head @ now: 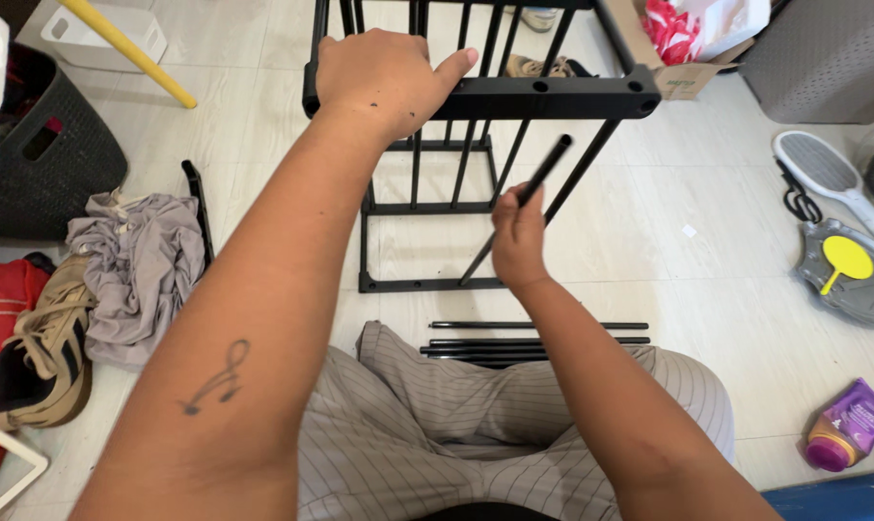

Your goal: The person assembles a black metal rack by inserting vertical and horizontal rods into a frame. They sit on the floor, pick up rods from a nearby table, and fit them into the rack structure, gradually building the frame.

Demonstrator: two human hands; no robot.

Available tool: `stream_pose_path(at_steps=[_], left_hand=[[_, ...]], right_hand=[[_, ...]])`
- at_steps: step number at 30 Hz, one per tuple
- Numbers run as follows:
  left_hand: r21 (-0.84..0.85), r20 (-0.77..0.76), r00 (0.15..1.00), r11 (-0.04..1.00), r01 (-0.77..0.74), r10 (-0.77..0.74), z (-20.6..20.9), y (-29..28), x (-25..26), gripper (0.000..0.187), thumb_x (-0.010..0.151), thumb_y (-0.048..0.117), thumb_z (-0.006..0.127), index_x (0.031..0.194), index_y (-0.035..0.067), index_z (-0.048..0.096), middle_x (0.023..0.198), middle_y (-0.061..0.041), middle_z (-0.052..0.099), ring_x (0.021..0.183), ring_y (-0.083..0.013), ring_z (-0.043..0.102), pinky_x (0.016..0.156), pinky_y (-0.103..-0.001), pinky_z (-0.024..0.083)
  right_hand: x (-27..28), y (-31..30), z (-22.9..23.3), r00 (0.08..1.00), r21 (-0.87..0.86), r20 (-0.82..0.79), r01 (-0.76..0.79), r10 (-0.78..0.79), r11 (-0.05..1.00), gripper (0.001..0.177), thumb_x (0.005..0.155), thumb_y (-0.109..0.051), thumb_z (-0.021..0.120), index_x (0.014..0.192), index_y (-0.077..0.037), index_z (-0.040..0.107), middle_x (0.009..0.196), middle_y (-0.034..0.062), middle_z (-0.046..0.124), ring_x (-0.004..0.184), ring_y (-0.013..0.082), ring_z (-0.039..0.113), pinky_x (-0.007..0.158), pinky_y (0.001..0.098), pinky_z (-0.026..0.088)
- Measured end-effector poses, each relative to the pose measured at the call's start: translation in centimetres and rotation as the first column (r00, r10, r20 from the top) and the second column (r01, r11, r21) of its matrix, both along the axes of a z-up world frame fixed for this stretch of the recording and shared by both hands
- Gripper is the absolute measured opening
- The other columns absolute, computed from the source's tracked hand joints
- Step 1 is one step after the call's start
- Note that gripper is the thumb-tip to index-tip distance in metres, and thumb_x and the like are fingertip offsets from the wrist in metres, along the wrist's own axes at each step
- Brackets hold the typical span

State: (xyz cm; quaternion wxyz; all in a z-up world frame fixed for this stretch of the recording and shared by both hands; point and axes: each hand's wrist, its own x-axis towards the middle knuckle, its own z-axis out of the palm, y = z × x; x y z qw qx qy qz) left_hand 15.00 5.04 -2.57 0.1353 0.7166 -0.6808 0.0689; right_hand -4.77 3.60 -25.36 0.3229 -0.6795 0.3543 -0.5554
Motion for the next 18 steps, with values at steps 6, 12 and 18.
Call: stream_pose_path(at_steps=[6,12,18], left_hand=[[0.102,-0.071,0.979,0.975,0.196,-0.19,2.1,-0.8,-3.2,0.078,0.087,0.085,0.044,0.089,0.015,0.077,0.079,-0.005,0.073,0.08,-0.0235,0.071,0.086,-0.046,0.048],[0.214,-0.073,0.934,0.909,0.358,-0.35,1.9,-2.5,-6.6,0.063,0.076,0.074,0.073,0.101,0.017,0.075,0.087,-0.006,0.074,0.083,-0.0236,0.074,0.073,-0.039,0.057],[0.394,-0.225,0.92,0.834,0.387,-0.321,3.1,-4.1,-6.9,0.053,0.077,0.052,0.085,0.096,0.004,0.078,0.085,-0.009,0.075,0.079,-0.0213,0.073,0.078,-0.036,0.057]], right_hand=[[1.4,-1.1,1.9,0.99,0.021,-0.136,0.044,-0.041,0.999,0.021,0.113,-0.024,0.038,0.108,-0.004,0.039,0.075,0.0028,0.051,0.066,0.0134,0.047,0.062,0.03,0.045],[1.5,-0.9,1.8,0.986,0.016,-0.151,0.075,-0.072,0.997,0.022,0.112,-0.024,0.039,0.109,-0.002,0.041,0.072,0.0058,0.053,0.063,0.0165,0.05,0.061,0.033,0.045],[1.9,-0.7,1.8,0.983,0.037,-0.164,0.09,-0.083,0.995,0.019,0.111,-0.021,0.042,0.108,-0.002,0.041,0.072,0.0095,0.056,0.061,0.0212,0.053,0.059,0.0372,0.045]])
